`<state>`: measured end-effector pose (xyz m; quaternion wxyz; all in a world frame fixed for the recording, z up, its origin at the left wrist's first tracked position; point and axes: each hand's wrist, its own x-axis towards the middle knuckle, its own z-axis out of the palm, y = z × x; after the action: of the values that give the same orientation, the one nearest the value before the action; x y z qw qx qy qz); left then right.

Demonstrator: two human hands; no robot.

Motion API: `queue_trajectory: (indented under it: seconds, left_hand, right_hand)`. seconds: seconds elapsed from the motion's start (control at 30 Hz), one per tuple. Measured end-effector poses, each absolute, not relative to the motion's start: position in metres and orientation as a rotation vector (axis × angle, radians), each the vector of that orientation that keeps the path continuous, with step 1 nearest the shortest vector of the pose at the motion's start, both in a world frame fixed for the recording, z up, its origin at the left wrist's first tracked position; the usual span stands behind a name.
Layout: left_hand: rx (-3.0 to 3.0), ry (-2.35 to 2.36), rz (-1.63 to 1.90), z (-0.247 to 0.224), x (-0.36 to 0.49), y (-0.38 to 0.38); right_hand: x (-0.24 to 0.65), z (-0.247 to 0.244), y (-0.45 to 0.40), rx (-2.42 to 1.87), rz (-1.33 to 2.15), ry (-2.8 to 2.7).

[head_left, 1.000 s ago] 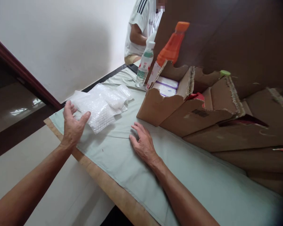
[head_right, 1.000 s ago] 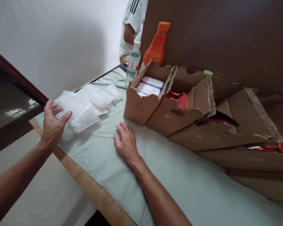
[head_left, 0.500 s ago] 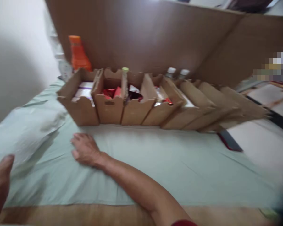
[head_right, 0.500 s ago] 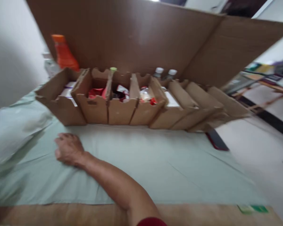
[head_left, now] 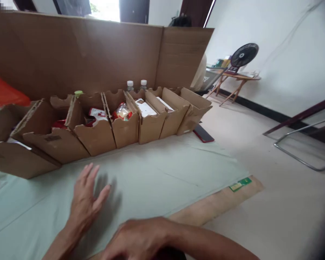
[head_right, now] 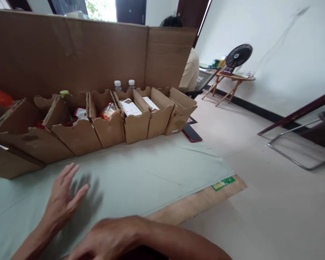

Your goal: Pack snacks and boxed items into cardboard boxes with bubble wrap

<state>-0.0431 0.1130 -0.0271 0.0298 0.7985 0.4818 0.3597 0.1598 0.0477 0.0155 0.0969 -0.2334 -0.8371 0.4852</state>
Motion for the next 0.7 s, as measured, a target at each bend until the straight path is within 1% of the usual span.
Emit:
queue_trajectory:
  seconds: [0.03, 0.1, 0.17, 0.2, 0.27, 0.3, 0.37, 0.43, 0.53, 0.7]
  left_hand:
    - [2.535, 1.427, 1.038, -0.034, -0.027, 0.117]
    - [2.669, 1.331, 0.87, -0.046, -0.004, 0.119]
    - [2.777, 1.272, 0.693, -0.055, 0.007, 0.117]
    - [2.82, 1.258, 0.624, -0.058, 0.009, 0.116]
    - [2.876, 1.252, 0.55, -0.061, 0.009, 0.114]
    - [2.893, 1.255, 0.54, -0.061, 0.008, 0.113]
    - [2.914, 1.255, 0.542, -0.062, 0.007, 0.113]
    - [2.929, 1.246, 0.551, -0.061, 0.006, 0.113]
    - [2.94, 1.231, 0.562, -0.061, 0.006, 0.113]
    - [2.907, 1.231, 0.579, -0.06, 0.007, 0.113]
  right_hand:
    - [0.191, 0.022, 0.046, -0.727, 1.406, -2.367]
    - [0.259, 0.041, 0.051, -1.091, 1.137, -2.065]
    - [0.326, 0.066, 0.067, -1.419, 0.726, -1.812]
    - [0.358, 0.079, 0.078, -1.535, 0.462, -1.702]
    - [0.413, 0.102, 0.106, -1.663, -0.041, -1.574]
    - [0.436, 0.11, 0.122, -1.717, -0.226, -1.567]
    - [0.469, 0.122, 0.153, -1.859, -0.459, -1.6]
    - [0.488, 0.128, 0.18, -2.021, -0.537, -1.725]
    - [0.502, 0.132, 0.203, -2.154, -0.485, -1.921]
    - [0.51, 0.138, 0.187, -2.076, -0.413, -2.121]
